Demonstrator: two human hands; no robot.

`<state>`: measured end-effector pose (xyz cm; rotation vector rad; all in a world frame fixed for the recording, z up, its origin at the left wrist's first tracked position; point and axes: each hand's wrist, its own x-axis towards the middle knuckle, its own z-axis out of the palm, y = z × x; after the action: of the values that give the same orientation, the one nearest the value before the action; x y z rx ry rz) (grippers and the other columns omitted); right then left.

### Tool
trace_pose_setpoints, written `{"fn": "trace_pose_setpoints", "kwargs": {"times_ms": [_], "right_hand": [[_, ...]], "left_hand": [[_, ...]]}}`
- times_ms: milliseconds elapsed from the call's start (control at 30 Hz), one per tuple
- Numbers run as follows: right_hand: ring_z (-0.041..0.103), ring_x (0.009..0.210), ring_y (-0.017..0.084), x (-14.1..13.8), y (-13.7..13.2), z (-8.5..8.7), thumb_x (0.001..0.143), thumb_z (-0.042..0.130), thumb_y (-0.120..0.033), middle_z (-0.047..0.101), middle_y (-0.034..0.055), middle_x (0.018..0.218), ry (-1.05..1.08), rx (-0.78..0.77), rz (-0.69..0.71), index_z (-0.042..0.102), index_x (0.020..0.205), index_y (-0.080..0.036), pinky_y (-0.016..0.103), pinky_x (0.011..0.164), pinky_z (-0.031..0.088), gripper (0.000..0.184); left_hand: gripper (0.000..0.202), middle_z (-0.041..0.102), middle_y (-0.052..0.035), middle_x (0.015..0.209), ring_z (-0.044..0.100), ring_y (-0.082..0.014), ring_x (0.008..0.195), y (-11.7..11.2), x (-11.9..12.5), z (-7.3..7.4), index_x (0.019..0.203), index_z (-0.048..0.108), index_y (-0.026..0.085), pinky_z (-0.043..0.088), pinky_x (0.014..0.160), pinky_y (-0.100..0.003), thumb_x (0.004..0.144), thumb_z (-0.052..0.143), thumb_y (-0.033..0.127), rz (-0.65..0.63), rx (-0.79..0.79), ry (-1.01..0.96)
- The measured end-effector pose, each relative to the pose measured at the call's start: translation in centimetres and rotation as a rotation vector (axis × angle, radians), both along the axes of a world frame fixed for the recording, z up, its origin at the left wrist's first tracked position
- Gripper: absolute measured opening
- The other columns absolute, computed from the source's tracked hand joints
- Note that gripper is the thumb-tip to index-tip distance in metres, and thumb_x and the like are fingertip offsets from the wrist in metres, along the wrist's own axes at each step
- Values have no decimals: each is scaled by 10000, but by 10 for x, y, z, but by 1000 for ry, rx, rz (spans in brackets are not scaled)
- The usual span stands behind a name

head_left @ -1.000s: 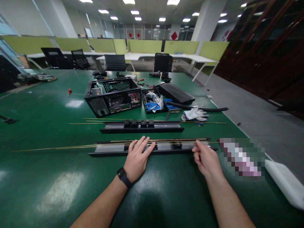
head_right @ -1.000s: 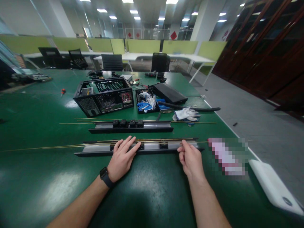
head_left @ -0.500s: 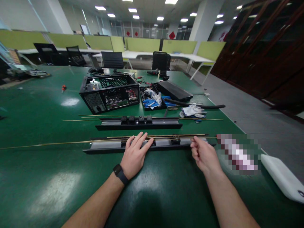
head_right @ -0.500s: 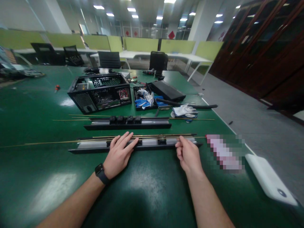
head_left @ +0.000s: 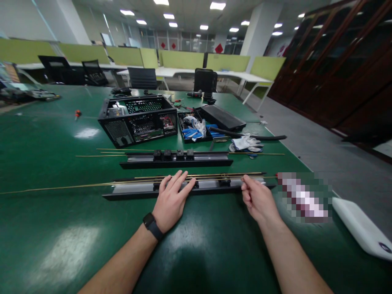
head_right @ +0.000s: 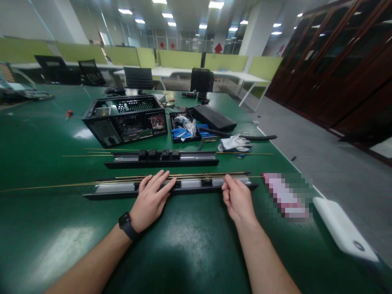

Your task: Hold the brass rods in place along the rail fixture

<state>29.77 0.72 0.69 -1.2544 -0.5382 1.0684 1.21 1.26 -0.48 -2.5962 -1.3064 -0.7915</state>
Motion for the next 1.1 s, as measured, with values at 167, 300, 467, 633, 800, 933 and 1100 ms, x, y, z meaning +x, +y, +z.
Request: {"fn": "trace_pose_setpoints", "kwargs": {"times_ms": [167, 300, 467, 633, 800, 933, 1100], "right_hand": [[377, 316, 37, -7, -1, -1, 706, 843, -489, 621, 0, 628, -25, -18, 116, 614, 789, -160, 136, 236, 192, 410], [384, 318, 43, 0, 0, 0, 690, 848, -480, 597, -18, 597, 1, -10, -14, 612, 798, -170, 134, 235, 208, 404], [372, 324, 36, -5, -2, 2, 689, 852, -469, 598, -15, 605, -22, -5, 69, 634, 799, -154, 132, 240, 195, 398], [377, 311, 42, -4, -1, 1, 691, 836, -514, 611, -1, 601, -23, -15, 46, 641, 808, -143, 141, 238, 186, 435], [379, 323, 41, 4, 2, -2, 670, 862, -458, 577, -26, 570, 1, 8, -65, 637, 800, -148, 136, 244, 207, 404], [366, 317, 35, -6, 0, -3, 690, 853, -481, 598, -12, 601, -3, 6, 75, 646, 819, -143, 140, 242, 190, 417], [376, 315, 43, -5, -1, -1, 700, 833, -511, 597, -8, 589, -1, -15, 4, 640, 814, -143, 141, 239, 185, 430]], "left_hand": [[533, 461, -85, 1533, 378, -269, 1447, 0, 0, 0, 1453, 486, 298, 277, 1158, -508, 951, 475, 121, 1, -2, 1], [533, 462, -89, 1531, 378, -272, 1446, 1, 0, -1, 1454, 487, 297, 278, 1158, -508, 951, 479, 121, -2, -6, 2], [557, 462, -84, 1532, 375, -280, 1447, 1, 1, -2, 1462, 476, 308, 272, 1158, -515, 940, 497, 116, -1, -7, -2], [529, 469, -83, 1527, 383, -271, 1443, 1, 1, -1, 1452, 491, 299, 278, 1158, -498, 949, 499, 134, -1, 8, 2], [528, 473, -82, 1524, 392, -274, 1437, 1, 1, 0, 1452, 491, 304, 276, 1155, -501, 952, 495, 134, 3, 7, 4], [519, 477, -82, 1521, 395, -275, 1435, 0, 1, 0, 1444, 500, 302, 275, 1153, -500, 953, 491, 134, 6, 7, -1], [538, 473, -82, 1524, 389, -278, 1439, 1, 1, 0, 1453, 489, 305, 277, 1154, -506, 946, 492, 125, 0, 7, -1]]}}
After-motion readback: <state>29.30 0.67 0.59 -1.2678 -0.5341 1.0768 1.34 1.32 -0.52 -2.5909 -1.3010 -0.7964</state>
